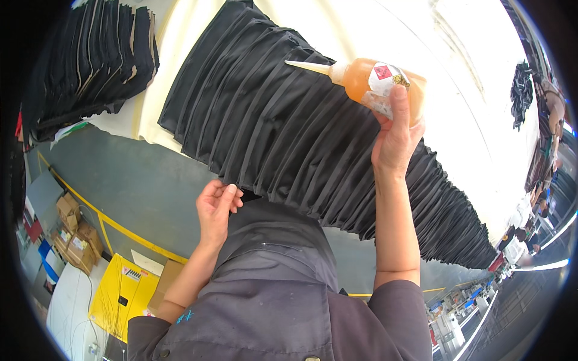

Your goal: Applying adhesive to the edges of pleated leather strips in a workshop.

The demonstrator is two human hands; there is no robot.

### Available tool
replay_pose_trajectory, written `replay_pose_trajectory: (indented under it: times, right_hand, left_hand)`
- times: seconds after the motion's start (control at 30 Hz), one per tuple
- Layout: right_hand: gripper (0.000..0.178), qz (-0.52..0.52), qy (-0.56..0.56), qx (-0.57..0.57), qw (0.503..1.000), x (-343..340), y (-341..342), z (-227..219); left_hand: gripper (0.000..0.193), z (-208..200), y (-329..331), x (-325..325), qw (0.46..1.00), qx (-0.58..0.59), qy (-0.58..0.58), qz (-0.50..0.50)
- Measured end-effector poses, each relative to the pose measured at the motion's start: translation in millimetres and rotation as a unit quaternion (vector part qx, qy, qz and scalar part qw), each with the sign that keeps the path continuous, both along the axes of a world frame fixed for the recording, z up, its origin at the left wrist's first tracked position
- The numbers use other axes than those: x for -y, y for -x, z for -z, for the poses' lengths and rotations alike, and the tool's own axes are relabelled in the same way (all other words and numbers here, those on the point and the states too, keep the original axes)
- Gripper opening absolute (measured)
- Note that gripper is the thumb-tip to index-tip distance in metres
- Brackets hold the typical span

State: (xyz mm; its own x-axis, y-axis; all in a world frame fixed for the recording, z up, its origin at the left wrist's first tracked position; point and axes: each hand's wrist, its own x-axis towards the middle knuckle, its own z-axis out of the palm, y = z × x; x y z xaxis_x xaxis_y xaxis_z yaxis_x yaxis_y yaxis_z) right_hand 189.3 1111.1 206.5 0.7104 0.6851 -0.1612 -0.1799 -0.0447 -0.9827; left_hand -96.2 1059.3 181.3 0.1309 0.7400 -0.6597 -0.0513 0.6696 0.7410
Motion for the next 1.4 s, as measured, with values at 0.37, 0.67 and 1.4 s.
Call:
replay_pose_trajectory:
  times: [0.37, 0.67, 1.4]
  right_hand:
    - [0.041, -0.048, 0.030, 0.018, 0.998, 9.9, 10.8, 0.8]
    - [0.041, -0.084, 0.057, 0.025, 0.995, 27.3, 17.1, 14.4]
    - [0.048, -0.176, 0.094, -0.046, 0.979, 61.4, 53.3, 12.3]
  left_hand:
    - [0.009, 0.6, 1.5, 1.2, 1.000, 0.009, 0.012, -0.006]
    - [0.008, -0.8, 1.5, 0.4, 1.000, 0.014, 0.004, -0.002]
    - [0.009, -0.3, 1.2, 1.7, 1.000, 0.025, 0.006, -0.012]
